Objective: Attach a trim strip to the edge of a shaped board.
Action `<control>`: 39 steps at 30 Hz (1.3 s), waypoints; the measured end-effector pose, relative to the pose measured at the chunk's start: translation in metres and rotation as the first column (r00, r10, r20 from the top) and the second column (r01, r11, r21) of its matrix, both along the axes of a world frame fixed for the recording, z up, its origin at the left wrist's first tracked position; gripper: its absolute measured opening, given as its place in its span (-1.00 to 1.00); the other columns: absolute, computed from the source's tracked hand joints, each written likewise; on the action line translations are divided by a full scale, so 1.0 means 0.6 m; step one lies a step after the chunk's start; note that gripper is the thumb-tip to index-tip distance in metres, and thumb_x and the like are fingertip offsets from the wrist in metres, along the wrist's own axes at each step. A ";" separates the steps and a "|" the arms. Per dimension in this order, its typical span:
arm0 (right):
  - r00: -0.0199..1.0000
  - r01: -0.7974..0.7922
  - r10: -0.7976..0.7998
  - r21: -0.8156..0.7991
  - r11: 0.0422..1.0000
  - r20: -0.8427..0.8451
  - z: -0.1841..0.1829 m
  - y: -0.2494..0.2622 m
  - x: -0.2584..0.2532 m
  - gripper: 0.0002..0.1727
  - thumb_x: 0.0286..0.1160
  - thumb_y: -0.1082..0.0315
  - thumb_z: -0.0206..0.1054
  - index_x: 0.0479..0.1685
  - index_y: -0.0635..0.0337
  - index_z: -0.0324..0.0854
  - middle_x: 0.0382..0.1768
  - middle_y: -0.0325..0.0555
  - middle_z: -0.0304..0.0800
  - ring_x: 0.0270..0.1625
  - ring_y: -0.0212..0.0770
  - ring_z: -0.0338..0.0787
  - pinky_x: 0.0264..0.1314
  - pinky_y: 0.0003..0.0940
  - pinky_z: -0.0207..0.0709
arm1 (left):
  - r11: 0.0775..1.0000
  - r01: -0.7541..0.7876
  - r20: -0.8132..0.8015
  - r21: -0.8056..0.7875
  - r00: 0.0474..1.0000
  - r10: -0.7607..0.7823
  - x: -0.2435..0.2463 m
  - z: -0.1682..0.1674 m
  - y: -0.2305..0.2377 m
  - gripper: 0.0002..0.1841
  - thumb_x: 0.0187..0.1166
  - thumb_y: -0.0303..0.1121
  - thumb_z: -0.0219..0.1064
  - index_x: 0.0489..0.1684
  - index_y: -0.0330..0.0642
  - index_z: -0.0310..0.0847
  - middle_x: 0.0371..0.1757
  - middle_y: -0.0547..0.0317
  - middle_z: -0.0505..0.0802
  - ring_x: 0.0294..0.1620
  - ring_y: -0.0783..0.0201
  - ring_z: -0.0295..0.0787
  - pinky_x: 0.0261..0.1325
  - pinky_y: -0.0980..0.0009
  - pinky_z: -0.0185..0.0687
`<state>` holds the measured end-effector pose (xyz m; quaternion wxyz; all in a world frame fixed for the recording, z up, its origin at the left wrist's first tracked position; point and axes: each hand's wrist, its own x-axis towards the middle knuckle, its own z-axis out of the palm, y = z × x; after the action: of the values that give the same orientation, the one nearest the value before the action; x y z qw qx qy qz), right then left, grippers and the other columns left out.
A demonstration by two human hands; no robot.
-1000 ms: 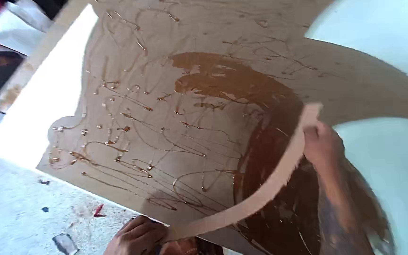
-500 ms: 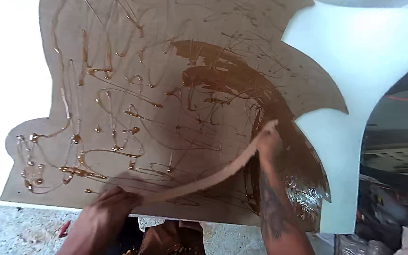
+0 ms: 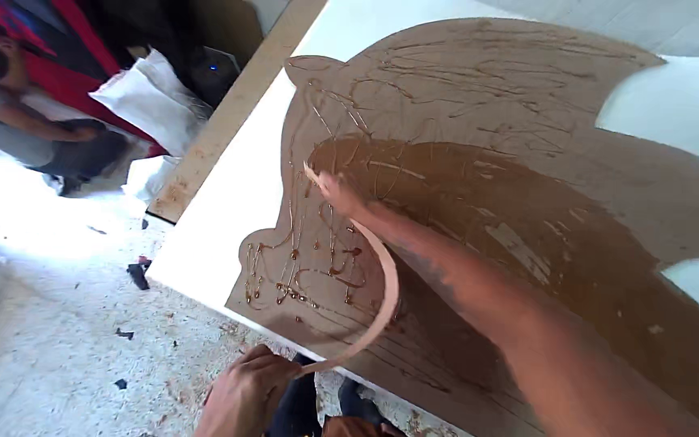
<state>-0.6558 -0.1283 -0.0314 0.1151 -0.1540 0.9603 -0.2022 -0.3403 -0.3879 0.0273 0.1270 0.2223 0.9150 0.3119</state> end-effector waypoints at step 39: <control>0.780 0.626 -0.622 0.102 0.773 -0.070 -0.023 -0.067 0.335 -0.71 0.75 0.03 0.10 -0.01 -0.04 0.65 -0.48 -0.11 0.80 -0.34 0.00 0.87 -0.41 0.07 0.66 | 1.000 0.003 0.153 0.006 0.988 -0.004 0.057 0.018 -0.354 -0.82 0.64 -0.35 0.39 -0.03 -0.19 0.90 -0.03 -0.03 0.94 0.10 0.08 0.84 0.32 0.15 0.67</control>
<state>-0.4545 -0.1687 -0.0450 0.0350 0.1769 0.9690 -0.1686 -0.3061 -0.6003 0.0382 0.1969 0.1995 0.9013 0.3304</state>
